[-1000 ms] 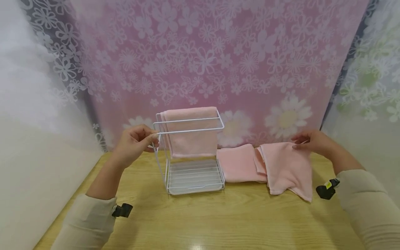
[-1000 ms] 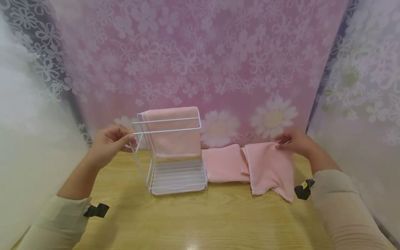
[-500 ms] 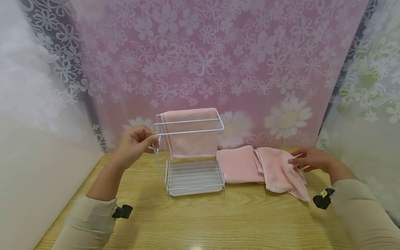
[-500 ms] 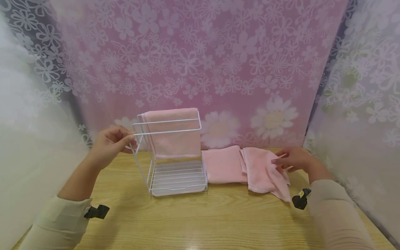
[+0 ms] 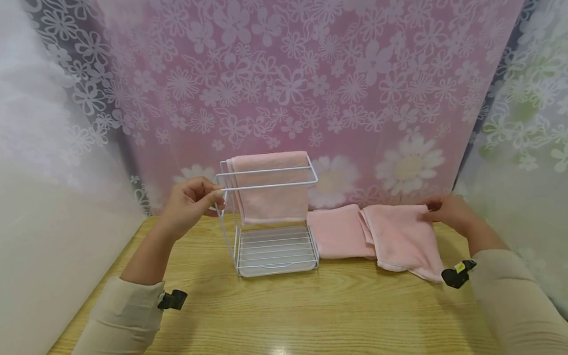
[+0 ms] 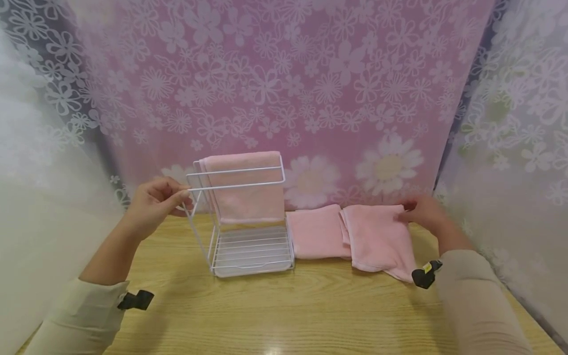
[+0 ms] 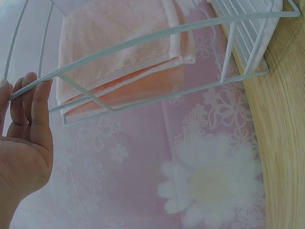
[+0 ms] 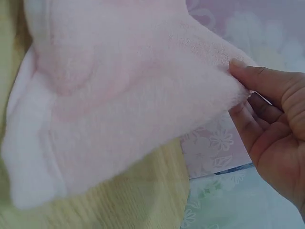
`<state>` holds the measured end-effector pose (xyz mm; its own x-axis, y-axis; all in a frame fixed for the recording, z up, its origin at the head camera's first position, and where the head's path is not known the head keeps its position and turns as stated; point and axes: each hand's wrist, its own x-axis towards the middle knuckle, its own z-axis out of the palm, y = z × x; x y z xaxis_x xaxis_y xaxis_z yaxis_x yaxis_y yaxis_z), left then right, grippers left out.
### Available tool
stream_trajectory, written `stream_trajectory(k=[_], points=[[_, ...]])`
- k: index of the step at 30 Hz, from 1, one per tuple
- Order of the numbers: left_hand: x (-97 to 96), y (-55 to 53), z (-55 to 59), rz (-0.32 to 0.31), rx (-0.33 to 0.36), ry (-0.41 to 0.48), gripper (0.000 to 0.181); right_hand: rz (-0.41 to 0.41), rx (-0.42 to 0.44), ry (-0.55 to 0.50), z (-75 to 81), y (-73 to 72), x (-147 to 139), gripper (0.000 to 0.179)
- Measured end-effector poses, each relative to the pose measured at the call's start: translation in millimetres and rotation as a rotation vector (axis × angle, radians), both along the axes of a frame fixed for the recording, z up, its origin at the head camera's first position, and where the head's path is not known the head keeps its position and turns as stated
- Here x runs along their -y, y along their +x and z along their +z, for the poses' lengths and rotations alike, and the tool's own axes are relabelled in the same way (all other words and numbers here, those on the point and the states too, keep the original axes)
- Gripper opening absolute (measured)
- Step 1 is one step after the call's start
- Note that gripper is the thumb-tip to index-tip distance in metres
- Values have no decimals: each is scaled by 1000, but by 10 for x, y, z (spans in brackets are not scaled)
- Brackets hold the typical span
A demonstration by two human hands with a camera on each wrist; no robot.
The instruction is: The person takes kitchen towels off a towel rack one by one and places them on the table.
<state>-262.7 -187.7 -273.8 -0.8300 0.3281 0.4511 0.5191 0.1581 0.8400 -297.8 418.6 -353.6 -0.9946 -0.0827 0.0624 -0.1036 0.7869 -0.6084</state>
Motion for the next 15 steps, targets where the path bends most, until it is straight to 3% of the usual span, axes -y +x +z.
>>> stream_trajectory(k=[6,11,15], points=[[0,5,4,-4,6,16,9,-67,-36,-17,45,-38,-27,55],[-2,-2,5,-14,6,16,9,-117,-75,-3,52,-92,-16,54],[3,0,6,-13,-4,4,11,-168,-102,-52,27,-130,0,48]])
